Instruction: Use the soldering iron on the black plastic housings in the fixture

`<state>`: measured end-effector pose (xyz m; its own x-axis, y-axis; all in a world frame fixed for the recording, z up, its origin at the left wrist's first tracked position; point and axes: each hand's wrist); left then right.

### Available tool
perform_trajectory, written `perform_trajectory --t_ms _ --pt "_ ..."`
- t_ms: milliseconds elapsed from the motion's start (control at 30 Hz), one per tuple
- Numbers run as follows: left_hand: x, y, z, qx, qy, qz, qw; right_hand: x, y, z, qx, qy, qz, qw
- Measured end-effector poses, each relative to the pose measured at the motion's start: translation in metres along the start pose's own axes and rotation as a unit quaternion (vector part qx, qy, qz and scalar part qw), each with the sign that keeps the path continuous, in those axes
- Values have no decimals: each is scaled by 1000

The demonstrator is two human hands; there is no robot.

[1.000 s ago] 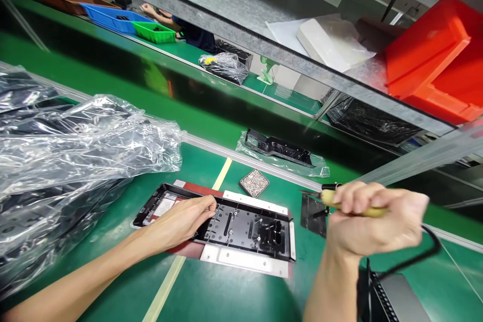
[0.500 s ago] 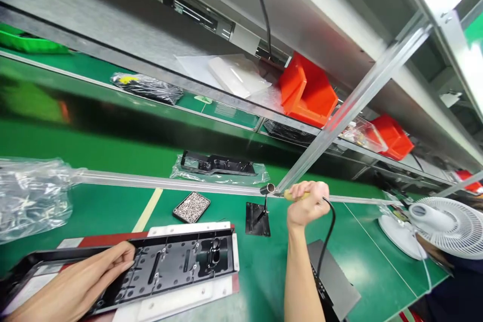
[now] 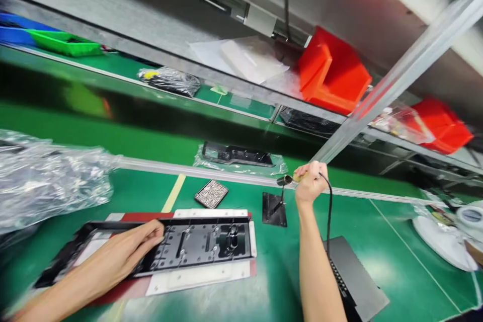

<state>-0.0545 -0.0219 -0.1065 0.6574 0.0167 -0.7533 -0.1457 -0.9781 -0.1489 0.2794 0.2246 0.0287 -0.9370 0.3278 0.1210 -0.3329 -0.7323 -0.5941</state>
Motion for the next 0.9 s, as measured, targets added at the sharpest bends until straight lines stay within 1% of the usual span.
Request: perform_trajectory --t_ms 100,200,233,300,333,367,433,467,500,533,600,633,667,700,733,800,833,900 --pt "-9 -2 -9 -12 -1 21 1000 -3 5 -17 29 69 28 997" --pt "-10 -2 -13 -15 4 23 1000 -19 13 -22 56 152 43 986" --pt "-10 -2 -14 -16 8 23 1000 -26 18 -22 73 190 46 978" --pt "-11 -1 -15 -18 18 21 999 -42 32 -21 123 283 57 950" --pt "-11 -1 -15 -19 25 21 999 -49 42 -19 141 307 71 939" --pt "-11 -1 -15 -20 31 22 999 -56 53 -17 151 321 90 931" --pt "-12 -1 -15 -18 38 26 999 -65 78 -9 142 372 197 896" --pt "-12 -2 -14 -18 39 30 999 -67 89 -3 99 383 247 885" --pt "-12 -3 -14 -21 38 33 999 -67 99 3 33 392 316 863" --pt "-12 -4 -14 -26 36 36 998 -66 107 9 -46 403 397 823" --pt "-15 -5 -19 -35 34 36 998 -59 116 21 -185 409 533 717" --pt "-17 -4 -24 -38 33 35 998 -54 117 26 -237 400 578 671" --pt "-21 -3 -29 -31 34 30 999 -49 117 29 -279 385 604 640" --pt "-25 -1 -36 -25 31 26 999 -43 115 31 -313 374 618 617" --pt "-30 1 -42 -21 22 21 999 -37 112 31 -347 355 613 614" --pt "-42 9 -54 -27 -10 1 1000 -24 105 27 -422 304 614 594" --pt "-48 15 -58 -33 -22 -14 999 -17 102 23 -454 275 598 601" --pt "-62 29 -64 -44 -39 -55 997 -6 95 17 -518 227 577 590"
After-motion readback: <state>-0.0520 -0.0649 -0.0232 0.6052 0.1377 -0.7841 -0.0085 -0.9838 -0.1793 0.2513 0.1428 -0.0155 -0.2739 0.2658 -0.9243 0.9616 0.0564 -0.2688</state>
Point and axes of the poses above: each hand's wrist, its own y-axis away from the middle knuckle, its own x-axis out of the palm, z = x × y, and after that the axes turned 11 degrees about x, right-handed
